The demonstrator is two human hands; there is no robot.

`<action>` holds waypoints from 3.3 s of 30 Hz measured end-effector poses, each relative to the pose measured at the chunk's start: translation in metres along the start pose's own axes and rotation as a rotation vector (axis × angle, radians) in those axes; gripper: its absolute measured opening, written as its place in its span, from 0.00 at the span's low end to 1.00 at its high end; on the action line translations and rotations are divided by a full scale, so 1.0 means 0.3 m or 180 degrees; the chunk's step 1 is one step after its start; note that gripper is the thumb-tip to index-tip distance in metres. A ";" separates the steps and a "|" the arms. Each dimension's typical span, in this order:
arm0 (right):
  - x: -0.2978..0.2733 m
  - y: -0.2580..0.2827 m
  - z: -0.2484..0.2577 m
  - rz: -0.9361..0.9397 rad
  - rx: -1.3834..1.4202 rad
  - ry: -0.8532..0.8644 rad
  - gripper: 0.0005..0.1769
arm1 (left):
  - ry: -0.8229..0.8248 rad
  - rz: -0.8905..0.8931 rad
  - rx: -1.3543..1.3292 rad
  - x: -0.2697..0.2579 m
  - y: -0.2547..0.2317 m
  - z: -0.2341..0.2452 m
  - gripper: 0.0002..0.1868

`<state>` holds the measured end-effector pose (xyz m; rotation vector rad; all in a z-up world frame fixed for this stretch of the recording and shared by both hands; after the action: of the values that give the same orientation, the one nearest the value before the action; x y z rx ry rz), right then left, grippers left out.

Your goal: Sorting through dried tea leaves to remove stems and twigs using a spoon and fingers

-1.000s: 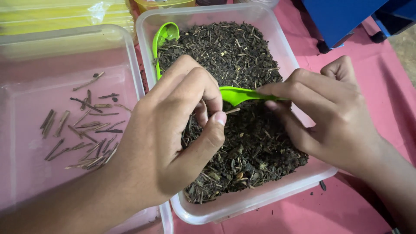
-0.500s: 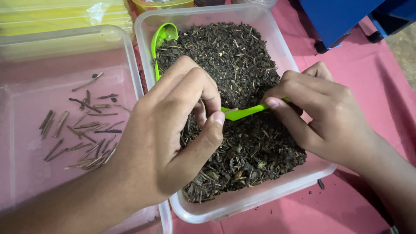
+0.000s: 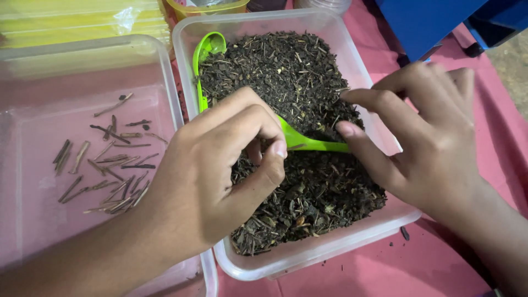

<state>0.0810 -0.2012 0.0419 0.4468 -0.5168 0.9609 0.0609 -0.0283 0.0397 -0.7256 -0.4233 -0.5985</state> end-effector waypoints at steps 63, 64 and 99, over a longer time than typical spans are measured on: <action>0.041 0.099 0.012 0.1000 0.1828 0.0325 0.06 | 0.0504 -0.0503 0.0919 -0.013 -0.014 -0.076 0.07; 0.040 0.099 0.014 0.1022 0.1824 0.0313 0.06 | 0.0495 -0.0507 0.0942 -0.009 -0.017 -0.072 0.07; 0.444 0.426 -0.493 0.1402 0.0250 0.1121 0.07 | 0.1585 0.0665 0.2215 -0.241 0.368 0.257 0.12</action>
<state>0.0659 0.0340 0.0207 0.2261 -0.2589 1.4547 0.0649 0.1188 -0.0018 0.0555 -0.0699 -0.3750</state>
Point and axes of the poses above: each hand's wrist, its own x-axis towards the middle knuckle, its own z-axis out of the back of the hand, y = z × x, the point moved 8 cm from there along x, towards the middle knuckle, and after that the axes turned 15 degrees about x, right-handed, at the moved point
